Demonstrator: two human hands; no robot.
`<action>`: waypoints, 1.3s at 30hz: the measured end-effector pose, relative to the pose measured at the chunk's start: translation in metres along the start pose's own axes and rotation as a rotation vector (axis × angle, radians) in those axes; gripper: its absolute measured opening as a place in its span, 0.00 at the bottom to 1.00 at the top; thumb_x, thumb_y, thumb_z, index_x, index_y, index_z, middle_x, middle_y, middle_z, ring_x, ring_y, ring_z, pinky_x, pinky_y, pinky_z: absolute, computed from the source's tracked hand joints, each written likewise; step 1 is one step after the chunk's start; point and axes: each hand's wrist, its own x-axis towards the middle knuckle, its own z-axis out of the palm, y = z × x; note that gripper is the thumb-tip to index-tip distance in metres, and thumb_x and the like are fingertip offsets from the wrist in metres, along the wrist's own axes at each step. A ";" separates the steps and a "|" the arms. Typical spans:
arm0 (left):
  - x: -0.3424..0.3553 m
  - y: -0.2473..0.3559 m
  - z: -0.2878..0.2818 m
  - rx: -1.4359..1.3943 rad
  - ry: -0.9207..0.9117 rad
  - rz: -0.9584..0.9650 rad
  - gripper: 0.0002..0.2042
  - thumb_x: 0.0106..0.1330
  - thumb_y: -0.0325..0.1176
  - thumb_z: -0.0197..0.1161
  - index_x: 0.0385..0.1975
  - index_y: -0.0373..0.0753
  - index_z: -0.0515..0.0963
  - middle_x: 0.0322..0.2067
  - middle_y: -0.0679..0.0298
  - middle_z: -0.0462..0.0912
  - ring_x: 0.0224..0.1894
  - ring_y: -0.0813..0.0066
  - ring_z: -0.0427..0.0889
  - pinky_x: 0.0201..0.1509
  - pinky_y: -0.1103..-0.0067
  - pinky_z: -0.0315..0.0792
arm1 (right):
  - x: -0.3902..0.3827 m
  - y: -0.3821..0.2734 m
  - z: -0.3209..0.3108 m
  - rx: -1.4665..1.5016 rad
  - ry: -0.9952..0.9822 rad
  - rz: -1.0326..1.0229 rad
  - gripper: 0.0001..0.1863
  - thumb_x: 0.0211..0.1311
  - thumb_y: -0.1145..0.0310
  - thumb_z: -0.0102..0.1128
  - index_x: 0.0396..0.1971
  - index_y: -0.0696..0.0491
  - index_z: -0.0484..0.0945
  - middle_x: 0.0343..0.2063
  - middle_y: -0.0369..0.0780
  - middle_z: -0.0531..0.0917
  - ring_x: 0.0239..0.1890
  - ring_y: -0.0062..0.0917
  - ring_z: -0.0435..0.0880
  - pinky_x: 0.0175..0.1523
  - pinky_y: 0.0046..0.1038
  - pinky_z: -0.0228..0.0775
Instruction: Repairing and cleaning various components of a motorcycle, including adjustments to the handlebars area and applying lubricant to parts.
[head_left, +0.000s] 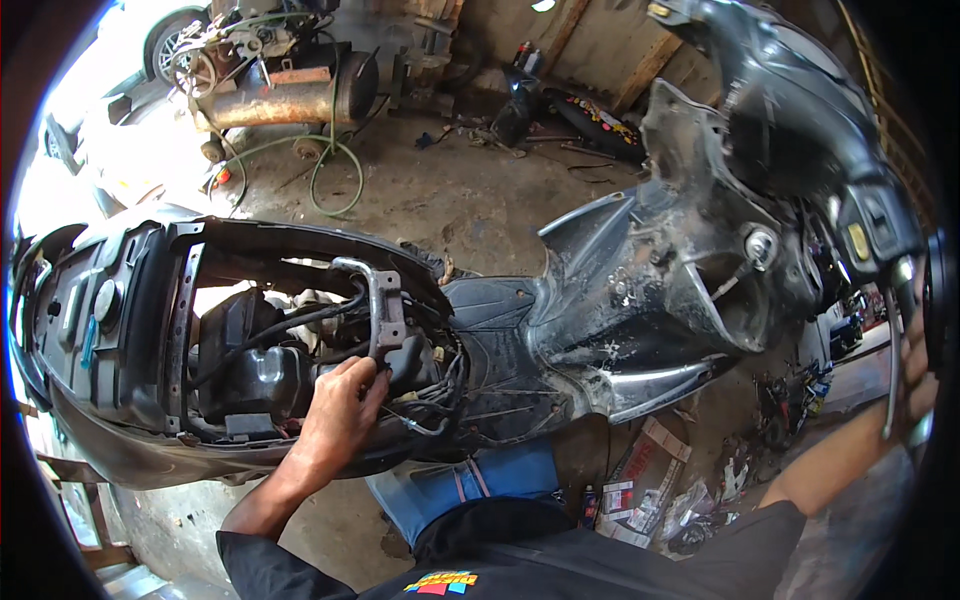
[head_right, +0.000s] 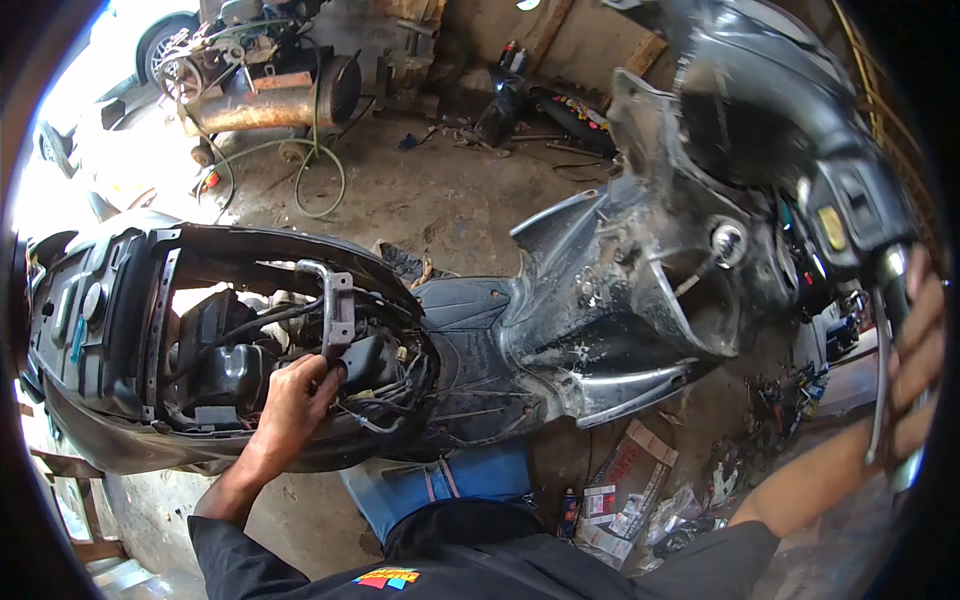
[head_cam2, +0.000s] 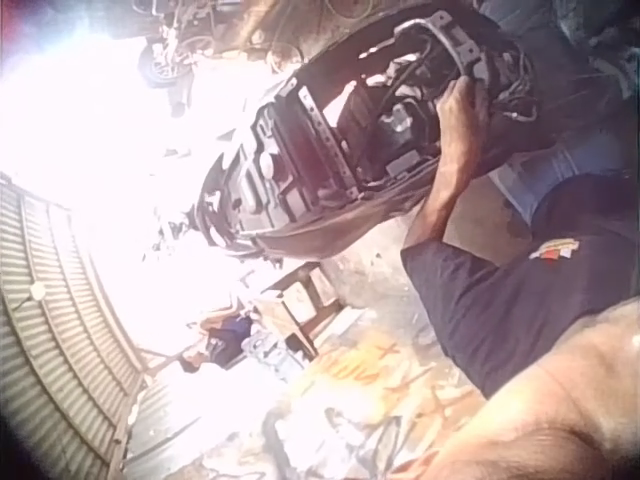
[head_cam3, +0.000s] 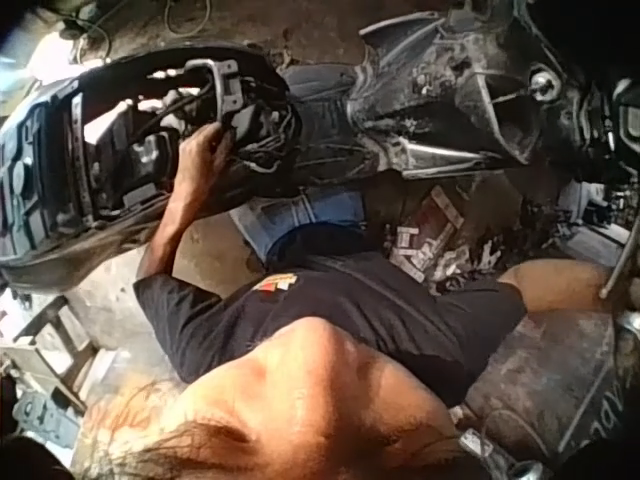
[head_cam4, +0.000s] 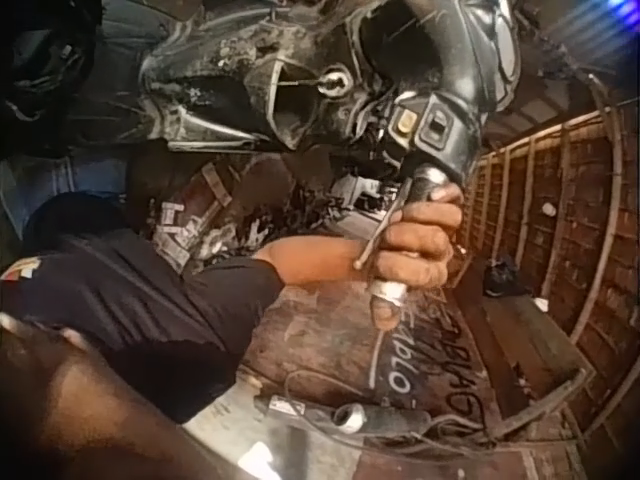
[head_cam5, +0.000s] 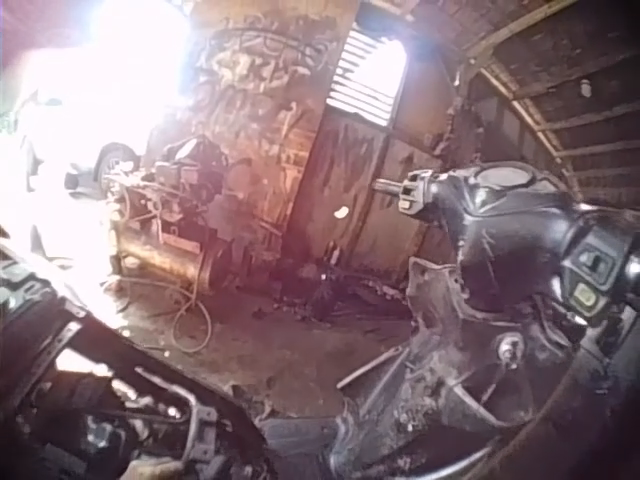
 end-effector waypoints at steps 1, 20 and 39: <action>-0.002 -0.001 0.001 0.029 0.017 -0.002 0.09 0.71 0.26 0.67 0.31 0.28 0.74 0.30 0.44 0.78 0.35 0.38 0.80 0.37 0.59 0.72 | 0.003 0.006 -0.003 0.018 -0.019 -0.007 0.28 0.60 0.31 0.58 0.18 0.42 0.77 0.18 0.32 0.72 0.29 0.26 0.71 0.50 0.40 0.58; -0.013 -0.005 0.022 0.453 0.195 0.065 0.12 0.72 0.35 0.66 0.31 0.32 0.78 0.36 0.50 0.81 0.39 0.43 0.83 0.43 0.56 0.74 | -0.002 0.006 0.005 0.334 0.185 0.186 0.45 0.80 0.30 0.35 0.47 0.59 0.88 0.42 0.40 0.89 0.48 0.25 0.87 0.59 0.28 0.75; -0.033 0.056 0.089 0.150 0.390 0.378 0.11 0.68 0.30 0.72 0.32 0.28 0.80 0.44 0.48 0.79 0.45 0.45 0.81 0.49 0.61 0.74 | -0.226 -0.034 0.152 -0.093 1.089 0.462 0.23 0.82 0.61 0.44 0.60 0.60 0.82 0.61 0.44 0.83 0.68 0.34 0.77 0.76 0.37 0.61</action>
